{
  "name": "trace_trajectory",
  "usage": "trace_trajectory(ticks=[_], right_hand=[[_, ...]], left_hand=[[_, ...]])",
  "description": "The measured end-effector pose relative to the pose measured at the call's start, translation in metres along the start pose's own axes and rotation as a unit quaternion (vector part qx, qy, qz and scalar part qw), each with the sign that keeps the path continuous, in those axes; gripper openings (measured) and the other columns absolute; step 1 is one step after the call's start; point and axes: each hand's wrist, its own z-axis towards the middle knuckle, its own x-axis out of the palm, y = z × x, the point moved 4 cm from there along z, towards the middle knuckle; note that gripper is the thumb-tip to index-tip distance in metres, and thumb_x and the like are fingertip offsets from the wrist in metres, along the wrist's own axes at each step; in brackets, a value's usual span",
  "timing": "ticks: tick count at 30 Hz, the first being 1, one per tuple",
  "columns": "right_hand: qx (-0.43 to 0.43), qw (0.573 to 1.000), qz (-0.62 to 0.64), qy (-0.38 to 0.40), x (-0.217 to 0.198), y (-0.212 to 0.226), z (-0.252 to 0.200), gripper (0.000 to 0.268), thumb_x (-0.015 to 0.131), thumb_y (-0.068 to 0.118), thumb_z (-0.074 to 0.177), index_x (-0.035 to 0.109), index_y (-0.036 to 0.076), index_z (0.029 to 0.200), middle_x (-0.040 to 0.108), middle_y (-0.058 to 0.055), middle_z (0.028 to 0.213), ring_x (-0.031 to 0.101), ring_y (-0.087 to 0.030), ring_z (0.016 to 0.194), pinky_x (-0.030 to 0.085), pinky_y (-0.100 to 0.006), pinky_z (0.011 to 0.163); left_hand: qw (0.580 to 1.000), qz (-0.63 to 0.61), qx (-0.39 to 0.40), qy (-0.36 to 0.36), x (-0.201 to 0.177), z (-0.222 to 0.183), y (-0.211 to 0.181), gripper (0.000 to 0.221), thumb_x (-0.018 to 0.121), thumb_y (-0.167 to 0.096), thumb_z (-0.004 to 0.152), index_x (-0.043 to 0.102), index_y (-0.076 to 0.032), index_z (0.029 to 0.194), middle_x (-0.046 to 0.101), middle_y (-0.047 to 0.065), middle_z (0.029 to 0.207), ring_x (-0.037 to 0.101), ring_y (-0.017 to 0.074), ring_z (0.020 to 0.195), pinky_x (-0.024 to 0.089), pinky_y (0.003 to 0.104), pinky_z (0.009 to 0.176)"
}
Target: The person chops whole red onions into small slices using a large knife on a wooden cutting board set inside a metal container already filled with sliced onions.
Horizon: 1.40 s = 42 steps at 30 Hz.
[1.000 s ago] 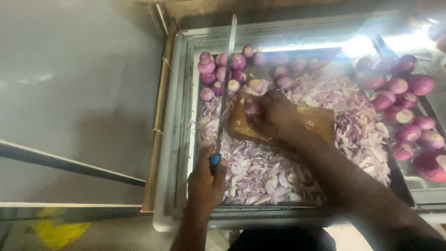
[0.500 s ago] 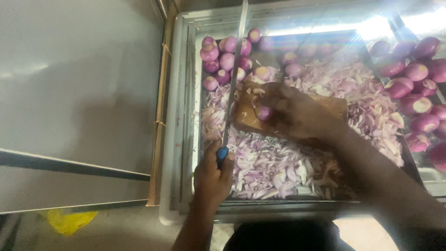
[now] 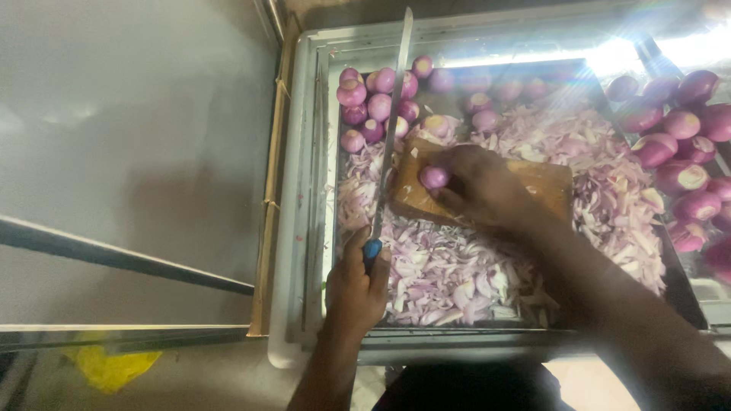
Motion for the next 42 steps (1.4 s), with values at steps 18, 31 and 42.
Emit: trace_trajectory(ticks=[18, 31, 42], right_hand=[[0.013, 0.998, 0.065, -0.021, 0.01, -0.04, -0.039, 0.035, 0.067, 0.032, 0.094, 0.07, 0.008, 0.121, 0.07, -0.018, 0.112, 0.07, -0.033, 0.096, 0.058, -0.043, 0.082], [-0.118, 0.985, 0.051, -0.112, 0.018, -0.058, -0.041, 0.022, 0.071, 0.019, 0.09, 0.072, 0.002, 0.103, 0.073, -0.021, 0.102, 0.07, -0.04, 0.09, 0.057, -0.047, 0.077], [-0.096, 0.988, 0.073, -0.099, 0.015, -0.056, -0.039, 0.027, 0.072, 0.019, 0.091, 0.073, 0.003, 0.113, 0.073, -0.02, 0.114, 0.071, -0.036, 0.101, 0.058, -0.045, 0.084]], left_hand=[[0.952, 0.195, -0.034, 0.233, 0.016, 0.02, -0.102, 0.073, 0.058, -0.013, 0.095, 0.023, 0.0, 0.157, 0.071, 0.023, 0.085, 0.07, 0.0368, 0.072, 0.056, 0.05, 0.064], [0.917, 0.322, -0.07, 0.224, 0.036, 0.016, -0.121, 0.065, 0.054, -0.014, 0.093, 0.032, 0.0, 0.153, 0.071, 0.026, 0.084, 0.073, 0.0427, 0.078, 0.058, 0.057, 0.072], [0.924, 0.287, -0.079, 0.242, 0.048, 0.015, -0.112, 0.08, 0.059, -0.014, 0.086, 0.024, 0.003, 0.156, 0.071, 0.025, 0.085, 0.071, 0.0448, 0.079, 0.056, 0.059, 0.071]])
